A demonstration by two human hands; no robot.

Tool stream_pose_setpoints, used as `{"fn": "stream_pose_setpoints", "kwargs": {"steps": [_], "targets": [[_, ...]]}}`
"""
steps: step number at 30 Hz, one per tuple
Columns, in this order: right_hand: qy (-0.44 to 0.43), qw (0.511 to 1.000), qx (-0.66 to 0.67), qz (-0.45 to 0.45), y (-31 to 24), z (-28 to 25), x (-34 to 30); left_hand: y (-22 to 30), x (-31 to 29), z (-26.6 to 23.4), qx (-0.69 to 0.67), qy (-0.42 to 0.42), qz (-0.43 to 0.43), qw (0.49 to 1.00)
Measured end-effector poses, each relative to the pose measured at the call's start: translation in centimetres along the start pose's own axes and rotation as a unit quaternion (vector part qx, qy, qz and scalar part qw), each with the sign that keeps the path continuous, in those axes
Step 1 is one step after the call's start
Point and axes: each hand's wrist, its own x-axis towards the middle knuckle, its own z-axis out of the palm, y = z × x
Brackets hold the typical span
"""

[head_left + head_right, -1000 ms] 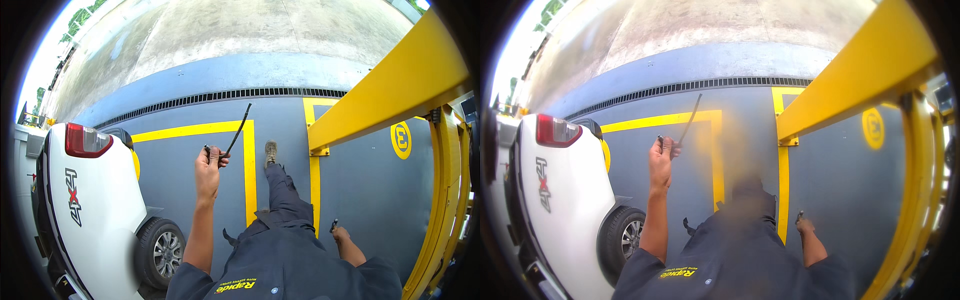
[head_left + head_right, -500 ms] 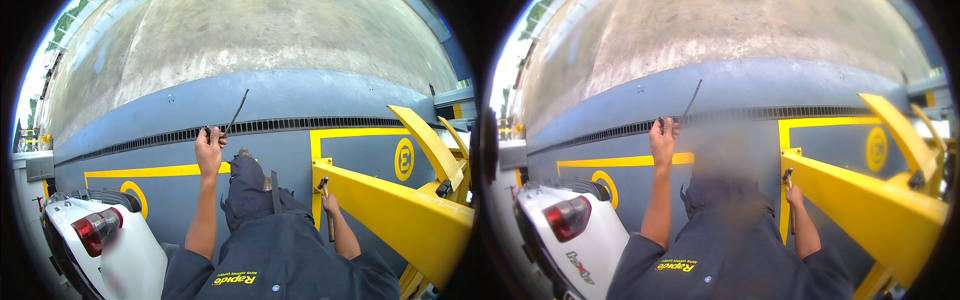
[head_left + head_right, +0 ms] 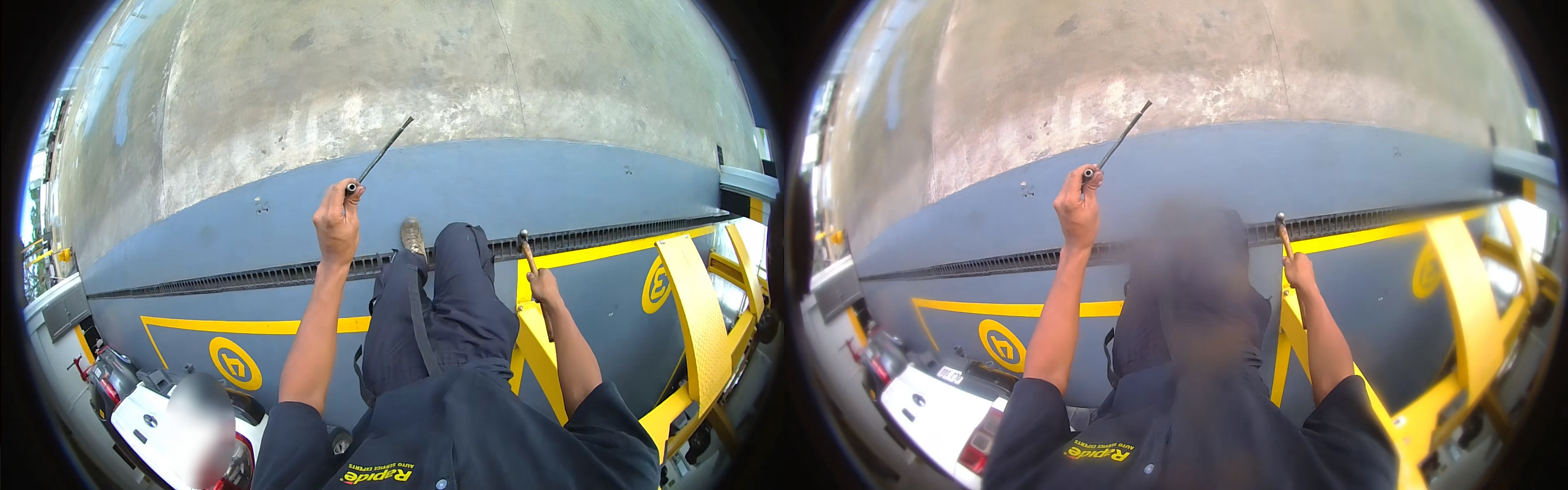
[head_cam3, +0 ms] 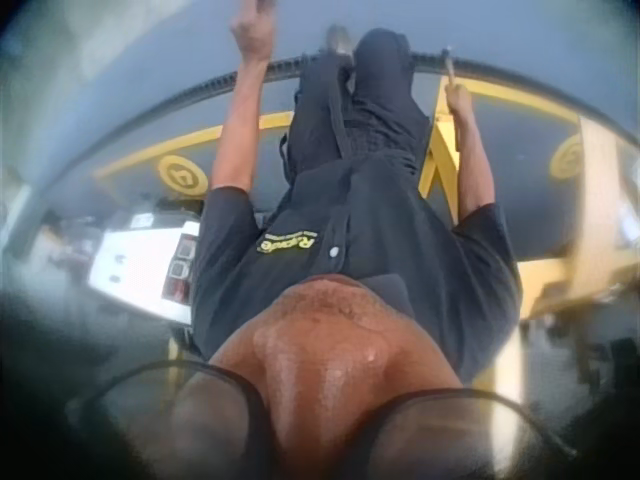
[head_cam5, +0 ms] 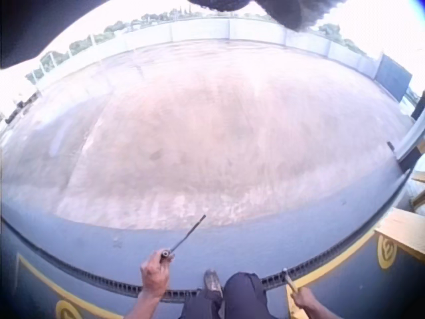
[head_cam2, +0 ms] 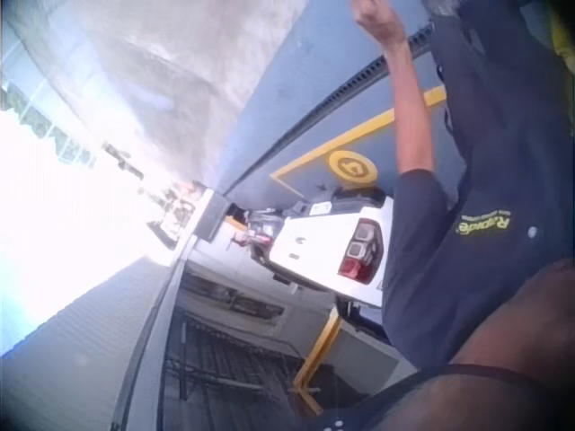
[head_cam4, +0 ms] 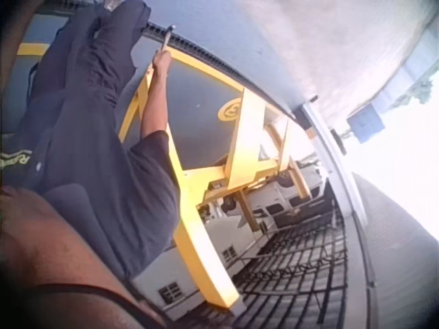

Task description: The person uses a hammer to bend a metal rod on the floor, then moves to a tool cart to cut and trim multiple metal rods with pliers. The person returns to the floor to hammer another rod and finishes by organizing tools in a drawer.

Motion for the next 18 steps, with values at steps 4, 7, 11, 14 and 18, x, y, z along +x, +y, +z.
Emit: {"fn": "stream_pose_setpoints", "kwargs": {"steps": [4,7,11,14,18], "targets": [[0.034,0.999,-0.007,0.024,-5.7,-0.6,6.7,-7.6,10.9,8.8,-0.014,-0.046,-0.003,0.999],[0.065,0.998,-0.02,-0.007,-11.6,-1.5,14.1,-14.6,18.1,16.8,0.007,-0.079,0.019,0.997],[0.098,0.995,0.001,-0.033,-22.4,-2.1,28.3,-25.3,25.9,29.6,0.036,-0.138,0.012,0.99],[0.09,0.994,0.032,-0.053,-30.8,-2.5,40.7,-34.6,30.2,40.5,0.039,-0.174,0.021,0.984],[0.095,0.989,0.062,-0.097,-41.0,-1.2,55.5,-46.1,32.7,53.4,0.033,-0.196,0.041,0.979]]}}
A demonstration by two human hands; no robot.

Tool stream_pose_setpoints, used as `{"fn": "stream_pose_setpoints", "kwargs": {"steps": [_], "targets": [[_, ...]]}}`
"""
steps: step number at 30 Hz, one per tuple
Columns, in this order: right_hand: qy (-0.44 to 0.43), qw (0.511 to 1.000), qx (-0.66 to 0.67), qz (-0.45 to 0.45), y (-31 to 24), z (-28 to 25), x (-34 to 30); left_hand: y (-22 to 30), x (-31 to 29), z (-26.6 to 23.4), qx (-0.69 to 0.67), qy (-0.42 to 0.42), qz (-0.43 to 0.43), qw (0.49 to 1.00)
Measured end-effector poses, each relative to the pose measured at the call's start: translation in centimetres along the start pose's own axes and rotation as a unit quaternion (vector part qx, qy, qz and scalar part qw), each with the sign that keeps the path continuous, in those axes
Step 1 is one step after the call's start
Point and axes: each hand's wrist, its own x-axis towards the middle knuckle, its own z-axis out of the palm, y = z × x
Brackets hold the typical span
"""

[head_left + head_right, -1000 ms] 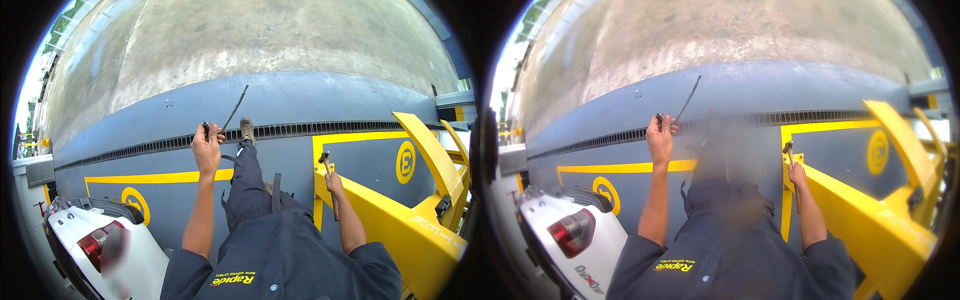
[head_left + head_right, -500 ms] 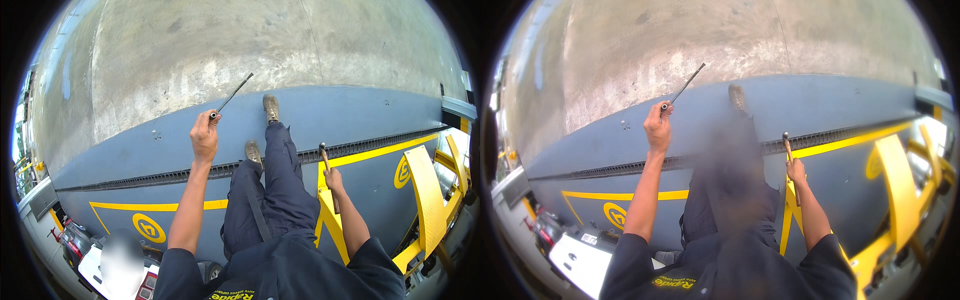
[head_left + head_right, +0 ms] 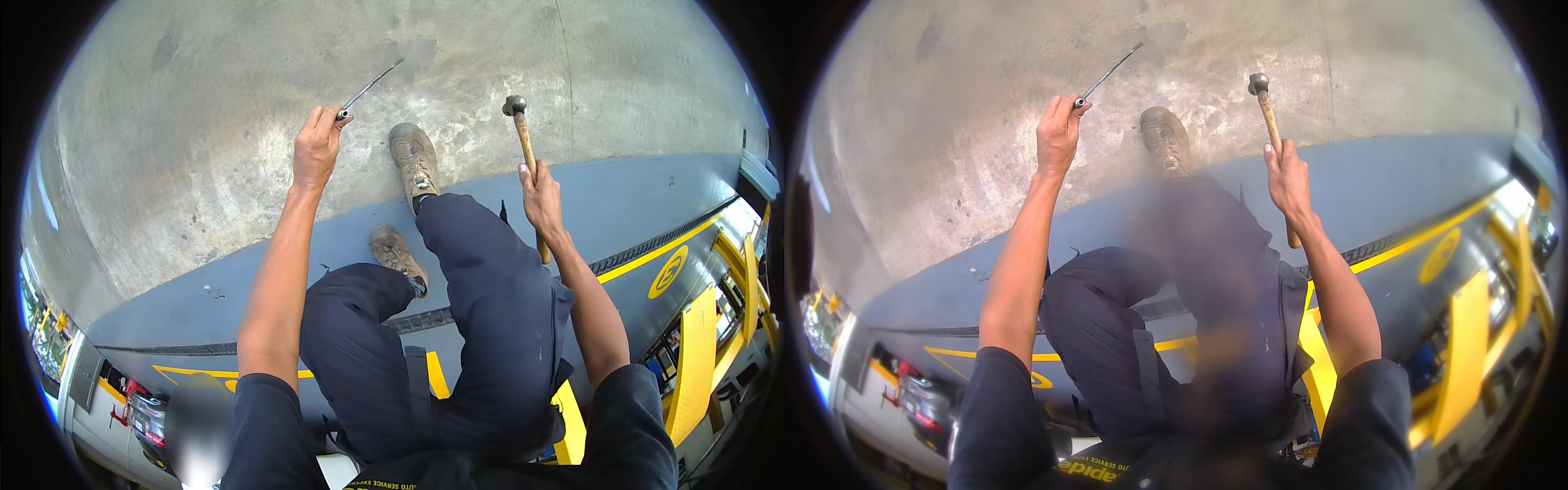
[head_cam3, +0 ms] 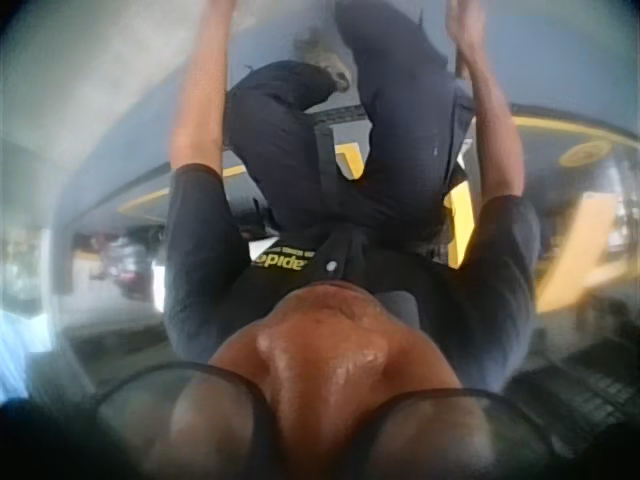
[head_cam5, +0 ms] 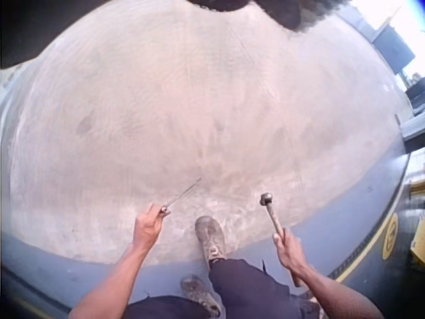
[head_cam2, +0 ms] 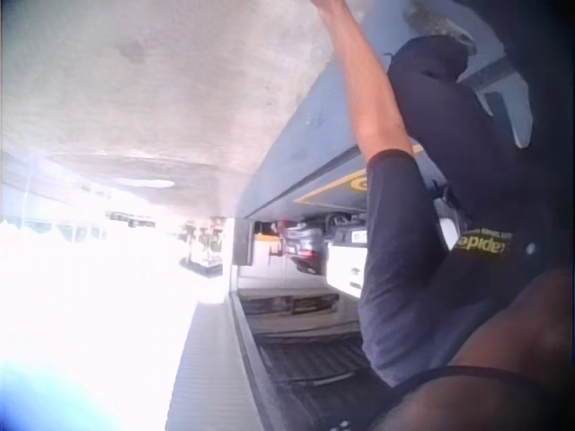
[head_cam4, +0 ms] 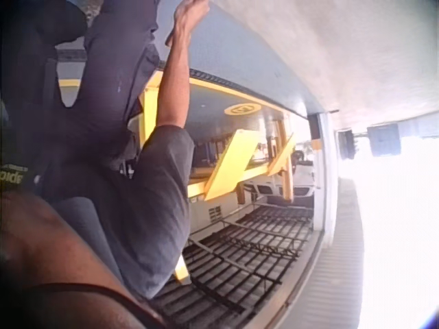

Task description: The person uses a hammer to bend a metal rod on the floor, then moves to a tool cart to cut and trim multiple metal rods with pliers. The person returns to the floor to hammer another rod and finishes by organizing tools in a drawer.

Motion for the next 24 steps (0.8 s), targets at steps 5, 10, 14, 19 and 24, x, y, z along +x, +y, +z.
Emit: {"fn": "stream_pose_setpoints", "kwargs": {"steps": [5,10,14,19,24], "targets": [[0.01,0.996,0.053,-0.067,-4.4,7.3,11.9,-9.8,4.5,11.3,0.003,-0.041,0.039,0.998],[0.048,0.978,0.084,-0.184,-6.0,14.6,15.8,-14.8,5.5,15.8,-0.029,-0.058,0.08,0.995],[0.018,0.979,0.056,-0.193,-6.3,18.2,17.2,-16.0,5.9,16.1,-0.009,-0.075,0.125,0.989],[0.009,0.978,0.064,-0.201,-6.7,20.4,18.7,-15.8,6.2,15.9,-0.005,-0.066,0.128,0.99],[0.024,0.978,0.029,-0.203,-8.3,20.2,19.7,-16.4,6.5,16.2,-0.002,-0.043,0.139,0.989]]}}
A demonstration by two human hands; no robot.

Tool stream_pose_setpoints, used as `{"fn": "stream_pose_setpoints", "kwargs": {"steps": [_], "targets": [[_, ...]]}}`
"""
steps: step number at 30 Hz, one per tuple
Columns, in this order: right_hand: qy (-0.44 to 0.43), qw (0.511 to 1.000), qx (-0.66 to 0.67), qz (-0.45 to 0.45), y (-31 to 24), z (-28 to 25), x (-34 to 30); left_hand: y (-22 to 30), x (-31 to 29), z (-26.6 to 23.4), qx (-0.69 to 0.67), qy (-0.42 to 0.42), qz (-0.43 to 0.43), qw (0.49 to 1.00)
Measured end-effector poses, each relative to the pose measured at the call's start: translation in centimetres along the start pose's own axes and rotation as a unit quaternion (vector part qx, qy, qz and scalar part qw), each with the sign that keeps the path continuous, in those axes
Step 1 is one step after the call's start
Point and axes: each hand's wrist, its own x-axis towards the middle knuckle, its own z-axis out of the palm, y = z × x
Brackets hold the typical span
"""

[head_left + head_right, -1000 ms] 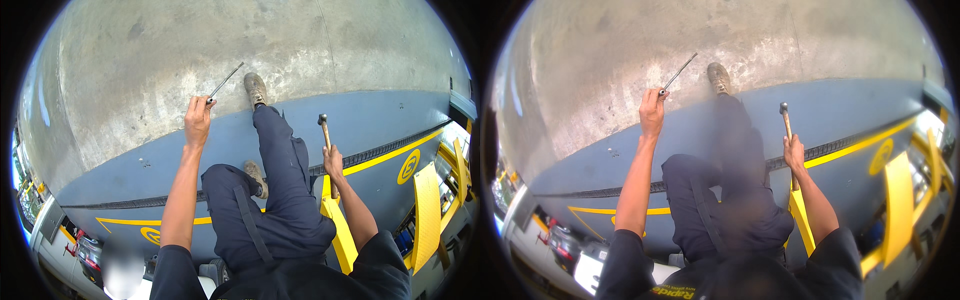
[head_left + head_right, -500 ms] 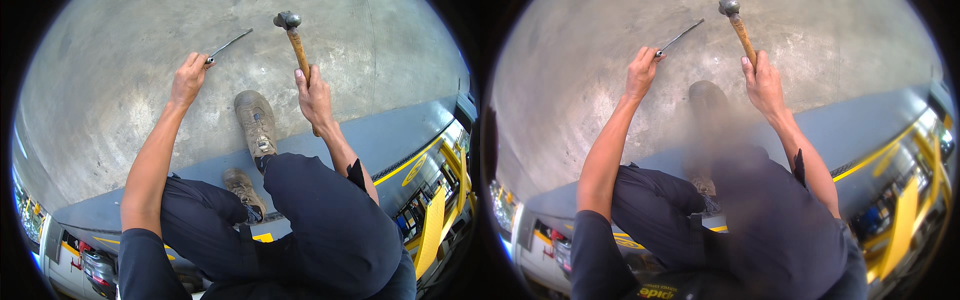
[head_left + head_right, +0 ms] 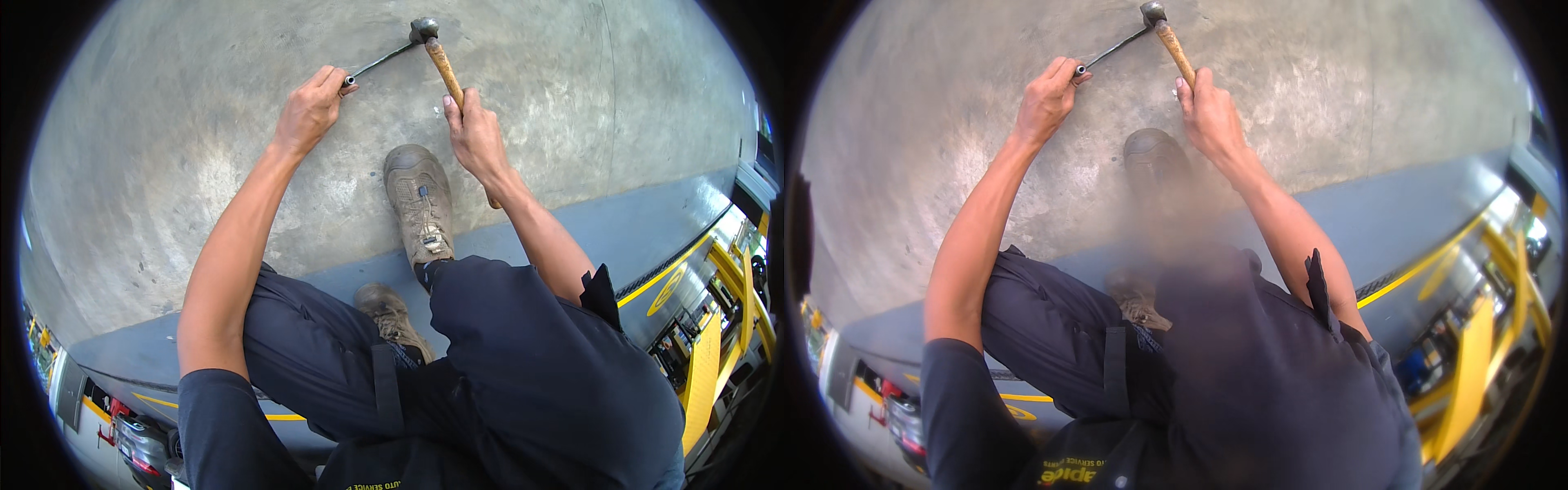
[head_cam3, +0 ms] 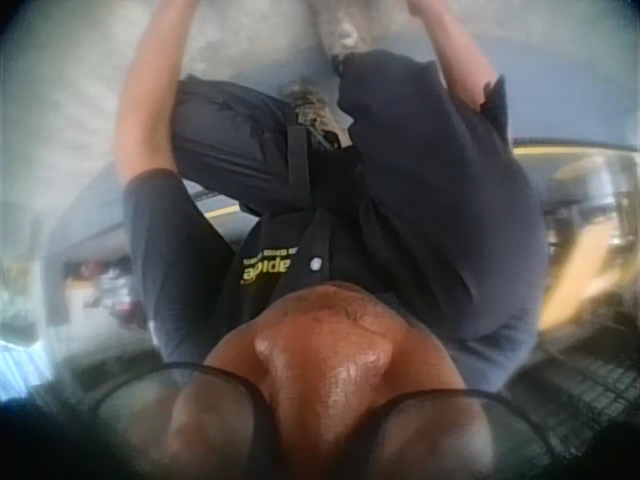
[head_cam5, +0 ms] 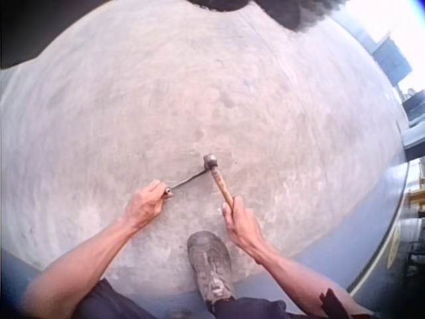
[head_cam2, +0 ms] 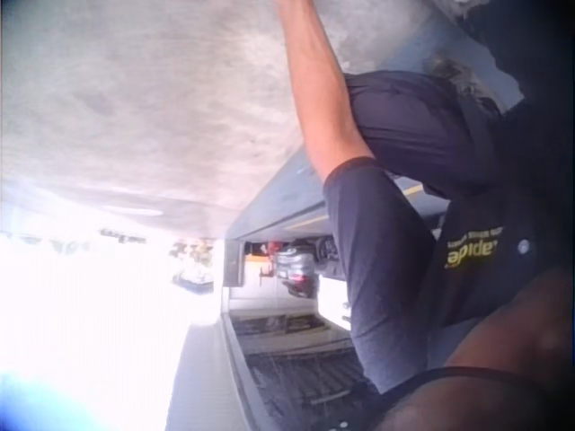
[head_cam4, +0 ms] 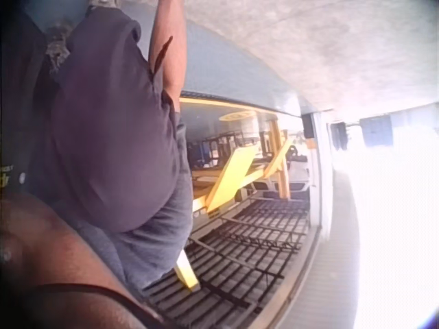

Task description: The person uses a hammer to bend a metal rod on the floor, then moves to a tool cart to cut and trim multiple metal rods with pliers. The person returns to the floor to hammer another rod and finishes by organizing tools in a drawer.

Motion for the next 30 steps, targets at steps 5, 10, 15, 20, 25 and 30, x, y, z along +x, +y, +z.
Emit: {"fn": "stream_pose_setpoints", "kwargs": {"steps": [5,10,15,20,25,30], "targets": [[0.045,0.998,0.04,-0.026,-1.0,-0.8,-0.6,-0.7,-0.2,0.5,0.016,0.007,0.017,1.0],[0.029,0.998,-0.004,-0.057,-0.7,-0.4,-0.3,-0.8,-0.1,0.5,-0.01,0.01,0.001,1.0],[0.066,0.996,0.018,-0.055,0.1,-0.4,0.3,-0.6,0.5,0.1,-0.013,0.02,0.012,1.0],[0.019,0.998,-0.005,-0.052,0.1,-0.5,0.5,-0.6,0.6,-0.1,0.02,0.01,0.002,1.0],[0.032,0.999,0.022,-0.019,0.1,-0.7,0.4,-0.8,0.6,0.1,-0.003,0.027,0.012,1.0],[0.0,1.0,-0.003,-0.013,0.1,-0.6,0.5,-1.0,0.8,0.0,0.032,0.003,0.017,0.999]]}}
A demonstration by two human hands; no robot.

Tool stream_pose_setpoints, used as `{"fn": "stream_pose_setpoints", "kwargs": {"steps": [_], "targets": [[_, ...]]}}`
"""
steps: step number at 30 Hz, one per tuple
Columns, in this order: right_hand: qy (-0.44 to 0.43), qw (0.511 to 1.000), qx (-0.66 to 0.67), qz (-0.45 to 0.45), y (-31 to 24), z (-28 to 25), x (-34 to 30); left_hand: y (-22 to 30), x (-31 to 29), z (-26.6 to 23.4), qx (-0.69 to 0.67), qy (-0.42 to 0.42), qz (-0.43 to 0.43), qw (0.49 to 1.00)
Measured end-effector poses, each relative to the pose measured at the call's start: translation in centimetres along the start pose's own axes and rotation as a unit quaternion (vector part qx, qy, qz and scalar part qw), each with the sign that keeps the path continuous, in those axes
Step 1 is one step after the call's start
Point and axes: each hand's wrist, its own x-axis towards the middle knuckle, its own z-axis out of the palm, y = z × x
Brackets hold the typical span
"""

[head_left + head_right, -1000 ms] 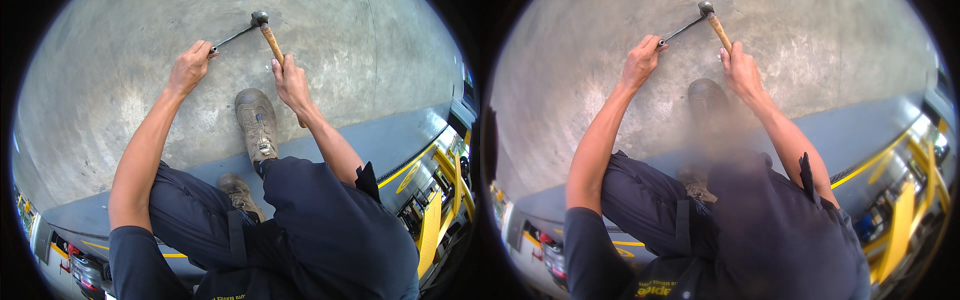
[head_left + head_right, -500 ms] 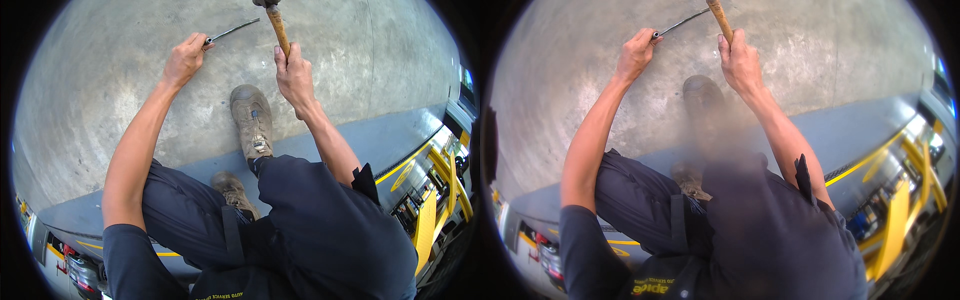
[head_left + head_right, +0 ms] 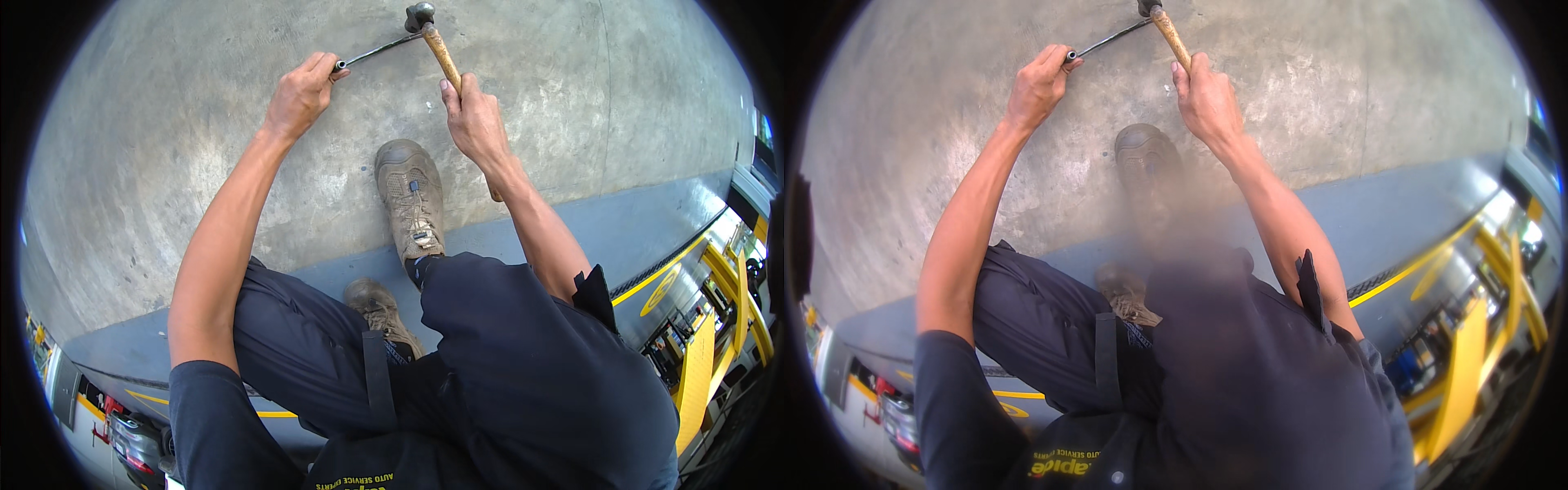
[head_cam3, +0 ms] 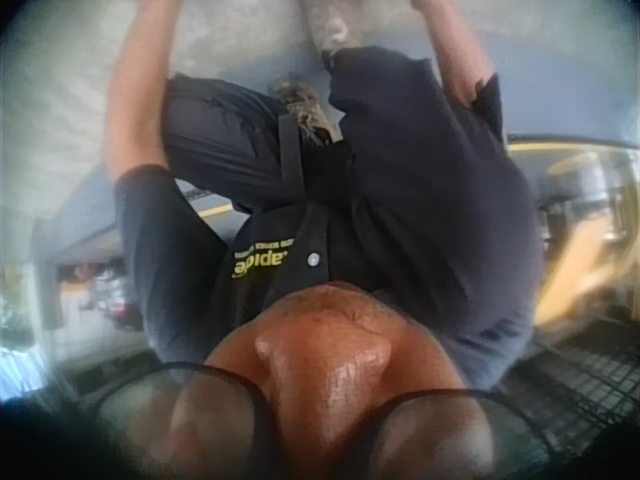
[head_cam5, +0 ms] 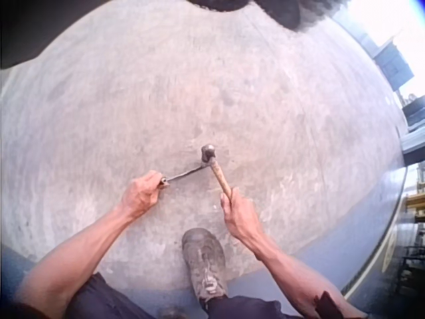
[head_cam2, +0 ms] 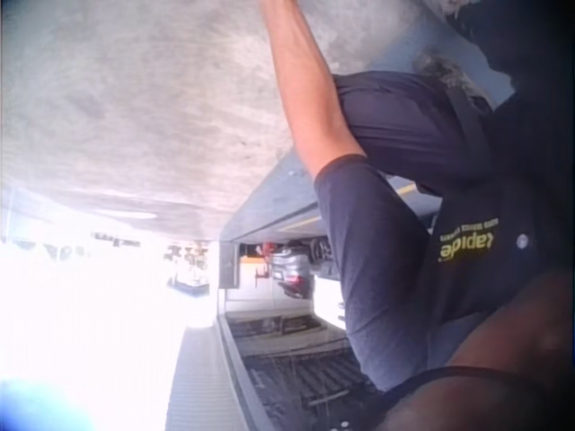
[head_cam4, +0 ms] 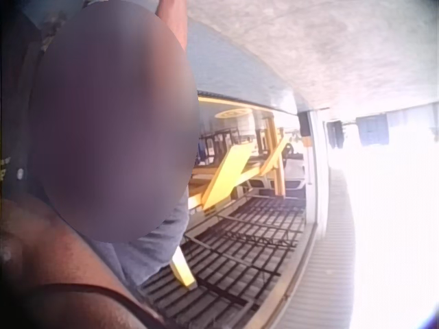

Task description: The person uses a hammer to bend a metal rod on the floor, then moves to a tool cart to cut and trim multiple metal rods with pliers. The person returns to the floor to hammer another rod and finishes by organizing tools in a drawer.

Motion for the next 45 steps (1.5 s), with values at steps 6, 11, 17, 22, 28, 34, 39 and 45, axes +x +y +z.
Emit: {"fn": "stream_pose_setpoints", "kwargs": {"steps": [6,11,17,22,28,34,39,45], "targets": [[0.02,1.0,-0.004,-0.023,0.1,0.3,-0.2,-0.2,0.3,-0.2,0.018,-0.015,0.001,1.0],[0.042,0.998,0.051,-0.018,-0.1,0.3,-0.3,-0.4,0.3,0.0,-0.003,0.013,0.018,1.0],[0.011,1.0,0.013,-0.008,-0.4,0.0,-0.3,-0.5,0.1,-0.2,-0.013,-0.019,-0.026,0.999],[0.009,1.0,-0.016,-0.012,-0.6,-0.2,-0.5,-0.6,0.3,-0.3,-0.006,-0.017,-0.02,1.0],[0.028,0.999,0.019,-0.003,-0.3,0.0,-0.7,-0.5,0.3,-0.1,-0.023,-0.011,-0.016,1.0],[0.06,0.998,0.032,-0.003,0.3,0.1,-0.2,-0.4,0.3,-0.3,-0.017,-0.019,-0.024,0.999],[0.034,0.997,-0.062,-0.034,-0.3,-0.7,0.5,-0.4,0.6,-0.2,-0.019,-0.015,-0.022,0.999],[0.015,0.994,-0.11,-0.02,-0.7,-0.4,0.7,-0.6,0.7,-0.2,-0.03,-0.017,-0.026,0.999]]}}
